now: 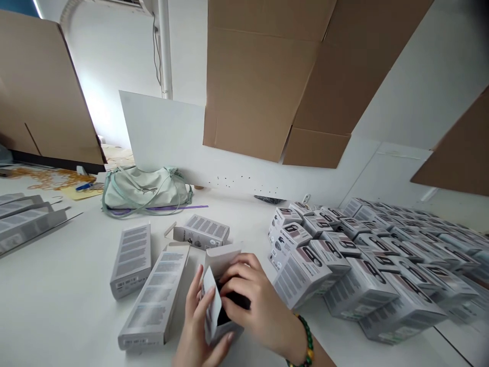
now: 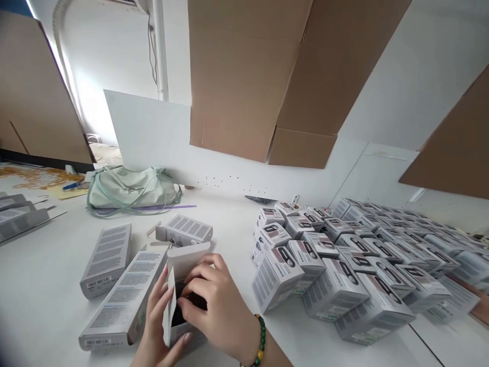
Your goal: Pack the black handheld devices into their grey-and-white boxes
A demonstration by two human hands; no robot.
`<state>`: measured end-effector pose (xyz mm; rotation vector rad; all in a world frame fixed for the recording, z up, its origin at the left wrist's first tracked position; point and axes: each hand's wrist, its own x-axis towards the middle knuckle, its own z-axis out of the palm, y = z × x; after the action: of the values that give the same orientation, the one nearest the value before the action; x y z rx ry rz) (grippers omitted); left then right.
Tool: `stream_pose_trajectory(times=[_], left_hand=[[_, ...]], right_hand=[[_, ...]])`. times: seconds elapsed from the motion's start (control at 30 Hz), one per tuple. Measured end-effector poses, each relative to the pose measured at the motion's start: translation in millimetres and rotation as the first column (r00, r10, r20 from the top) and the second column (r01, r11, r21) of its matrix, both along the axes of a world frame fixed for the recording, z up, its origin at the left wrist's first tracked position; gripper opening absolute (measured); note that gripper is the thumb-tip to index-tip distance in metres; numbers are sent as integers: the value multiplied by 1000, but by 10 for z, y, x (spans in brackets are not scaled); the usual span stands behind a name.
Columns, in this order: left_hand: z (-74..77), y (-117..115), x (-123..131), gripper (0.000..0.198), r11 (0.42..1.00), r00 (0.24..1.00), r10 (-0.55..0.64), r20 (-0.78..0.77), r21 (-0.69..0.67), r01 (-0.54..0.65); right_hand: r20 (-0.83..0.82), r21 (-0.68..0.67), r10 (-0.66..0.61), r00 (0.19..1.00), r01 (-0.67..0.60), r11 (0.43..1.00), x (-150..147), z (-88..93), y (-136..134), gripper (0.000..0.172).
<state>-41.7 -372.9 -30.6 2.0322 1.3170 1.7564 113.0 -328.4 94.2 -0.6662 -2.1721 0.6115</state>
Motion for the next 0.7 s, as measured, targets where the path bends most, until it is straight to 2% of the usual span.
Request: stream_pose_trajectory(times=[0.07,0.13,0.17,0.2,0.27,0.3,0.33,0.4,0.47,0.57,0.7], left_hand=[[75,-12,46,55,1000,999,30,-17,1,-30],[131,-34,39,41,999,999,3,-44,-38,-5],[158,-46,25,34,997,998,-31,-51,-67,28],[187,-56,9,28,994,997,-65,-46,-95,61],[250,-61,-8,19,986,995,-99,-23,-136,95],[281,-52,-7,19,986,995,-104,-1,-131,103],[309,-37,-1,22,989,993,-111,37,-93,114],[350,3,17,36,988,978,-151,141,31,148],[368,37,23,45,980,964,-182,192,115,163],[364,49,-8,36,990,986,-136,101,62,130],[330,40,-59,36,985,984,-170,56,4,170]], right_hand=[[-216,-95,17,976,-38,995,81,-112,28,15],[-430,-240,-80,899,-29,970,145,-243,91,20],[-482,-323,-116,869,-54,945,165,-306,128,30],[-494,-396,-109,863,-111,912,178,-358,163,46],[-433,-507,27,901,-268,819,186,-407,209,79],[-396,-533,113,911,-328,780,185,-398,217,88],[-366,-533,179,913,-363,764,183,-368,214,90],[-310,-445,249,918,-372,815,178,-270,183,78],[-245,-270,320,915,-381,884,174,-172,136,56],[-185,-85,369,911,-389,917,164,-124,72,31],[-298,-64,268,916,-299,952,179,-171,47,15]])
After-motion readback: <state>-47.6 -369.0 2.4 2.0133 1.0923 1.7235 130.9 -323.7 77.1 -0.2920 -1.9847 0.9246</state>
